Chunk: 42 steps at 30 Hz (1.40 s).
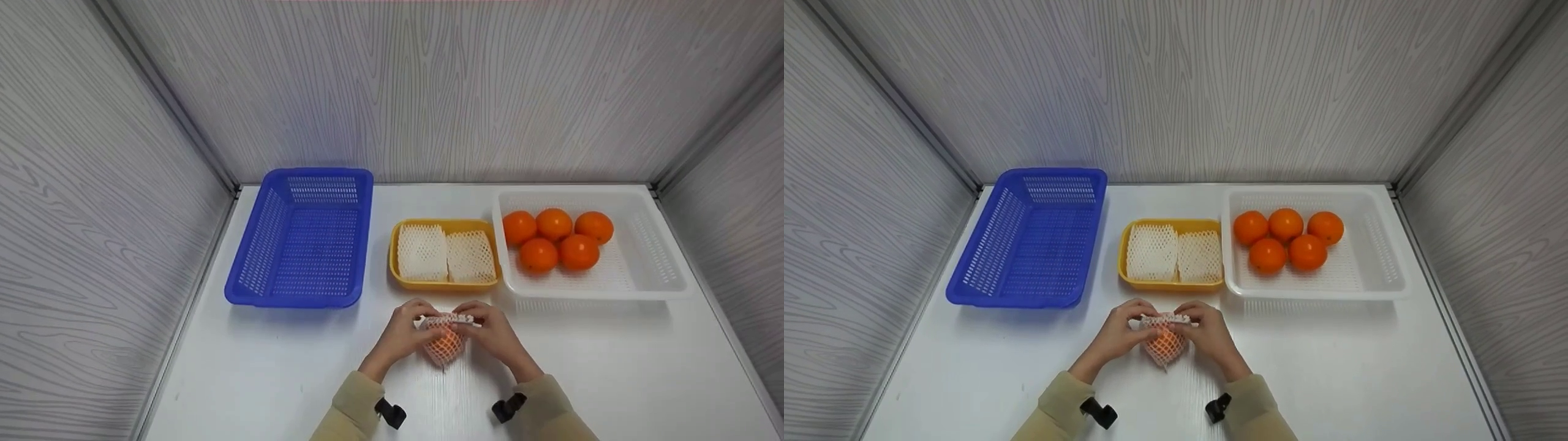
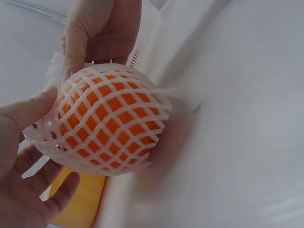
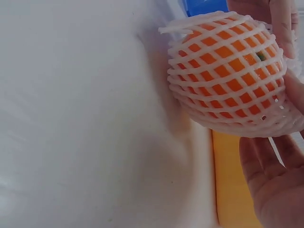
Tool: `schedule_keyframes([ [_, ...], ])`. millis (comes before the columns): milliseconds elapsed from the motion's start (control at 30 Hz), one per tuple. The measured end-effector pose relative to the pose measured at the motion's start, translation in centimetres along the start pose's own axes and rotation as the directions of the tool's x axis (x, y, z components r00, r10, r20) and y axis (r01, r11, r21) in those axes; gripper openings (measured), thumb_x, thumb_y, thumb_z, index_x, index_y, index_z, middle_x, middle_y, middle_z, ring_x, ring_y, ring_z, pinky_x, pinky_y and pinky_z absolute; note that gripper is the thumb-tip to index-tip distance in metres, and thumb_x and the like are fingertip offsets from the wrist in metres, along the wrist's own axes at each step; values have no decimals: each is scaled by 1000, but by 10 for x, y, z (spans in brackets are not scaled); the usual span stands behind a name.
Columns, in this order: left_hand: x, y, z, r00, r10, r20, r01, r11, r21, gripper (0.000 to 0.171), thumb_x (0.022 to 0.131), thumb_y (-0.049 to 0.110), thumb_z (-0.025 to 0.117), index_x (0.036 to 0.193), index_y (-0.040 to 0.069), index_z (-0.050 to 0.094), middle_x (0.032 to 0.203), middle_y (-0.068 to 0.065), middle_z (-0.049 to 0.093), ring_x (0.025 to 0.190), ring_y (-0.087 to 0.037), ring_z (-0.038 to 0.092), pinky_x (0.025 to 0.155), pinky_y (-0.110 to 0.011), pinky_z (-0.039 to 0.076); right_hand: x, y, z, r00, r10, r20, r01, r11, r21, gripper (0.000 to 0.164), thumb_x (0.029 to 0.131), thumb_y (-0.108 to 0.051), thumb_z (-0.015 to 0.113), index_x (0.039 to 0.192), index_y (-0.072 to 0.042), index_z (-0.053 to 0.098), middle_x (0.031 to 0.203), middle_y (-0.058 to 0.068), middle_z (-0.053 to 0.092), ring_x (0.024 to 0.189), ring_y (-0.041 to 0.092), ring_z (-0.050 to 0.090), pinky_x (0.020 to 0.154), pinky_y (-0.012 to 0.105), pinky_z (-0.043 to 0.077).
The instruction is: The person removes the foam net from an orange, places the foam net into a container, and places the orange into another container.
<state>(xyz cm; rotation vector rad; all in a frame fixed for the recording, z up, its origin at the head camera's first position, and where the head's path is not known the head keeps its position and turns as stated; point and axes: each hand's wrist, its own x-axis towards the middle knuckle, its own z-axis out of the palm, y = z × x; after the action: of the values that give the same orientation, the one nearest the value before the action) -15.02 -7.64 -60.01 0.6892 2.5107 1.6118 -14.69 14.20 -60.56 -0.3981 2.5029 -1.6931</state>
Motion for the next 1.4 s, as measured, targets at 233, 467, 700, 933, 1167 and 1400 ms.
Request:
schedule_keyframes([
  [233,-3,-4,-5,995,-79,60,77,997,25,37,81,30,81,110,9,74,110,2,62,106,-16,57,92,-38,48,2,0,4,1000,10,-29,-10,1000,1,15,85,-18,78,96,-9,73,95,1,67,84,15,56,70,26,47],
  [467,3,1,-2,999,-32,-23,33,999,15,14,81,17,82,88,5,79,92,5,63,89,-12,60,79,-30,52,0,-1,-3,996,54,68,-60,994,93,30,86,-16,76,113,-4,69,106,6,66,92,17,58,81,32,49],
  [700,7,1,1,994,40,-104,-38,999,17,13,77,-6,74,83,5,78,83,3,67,80,-10,62,74,-28,53,-5,-20,-9,988,75,132,-90,989,113,26,83,-6,77,108,1,71,116,14,63,106,24,60,92,41,50],
  [933,4,0,0,996,-45,-77,43,999,-28,11,82,12,79,91,9,75,92,4,66,89,-12,60,78,-30,50,-2,-14,0,997,71,19,-72,994,80,17,83,-9,77,99,-2,73,94,6,70,83,17,60,72,27,50],
  [1167,-2,-4,-6,992,-129,13,129,992,1,28,83,31,80,100,11,73,101,2,64,95,-16,59,82,-34,49,3,-10,5,988,153,-10,-152,985,77,17,84,-8,77,99,-1,73,91,5,70,79,17,57,68,26,49],
  [1400,3,-2,-2,995,-67,-74,68,998,16,13,81,19,81,81,7,76,88,3,65,86,-14,62,79,-32,52,5,-7,5,989,146,-3,-145,984,103,22,86,-8,75,105,0,70,94,7,67,82,17,56,70,26,48],
])
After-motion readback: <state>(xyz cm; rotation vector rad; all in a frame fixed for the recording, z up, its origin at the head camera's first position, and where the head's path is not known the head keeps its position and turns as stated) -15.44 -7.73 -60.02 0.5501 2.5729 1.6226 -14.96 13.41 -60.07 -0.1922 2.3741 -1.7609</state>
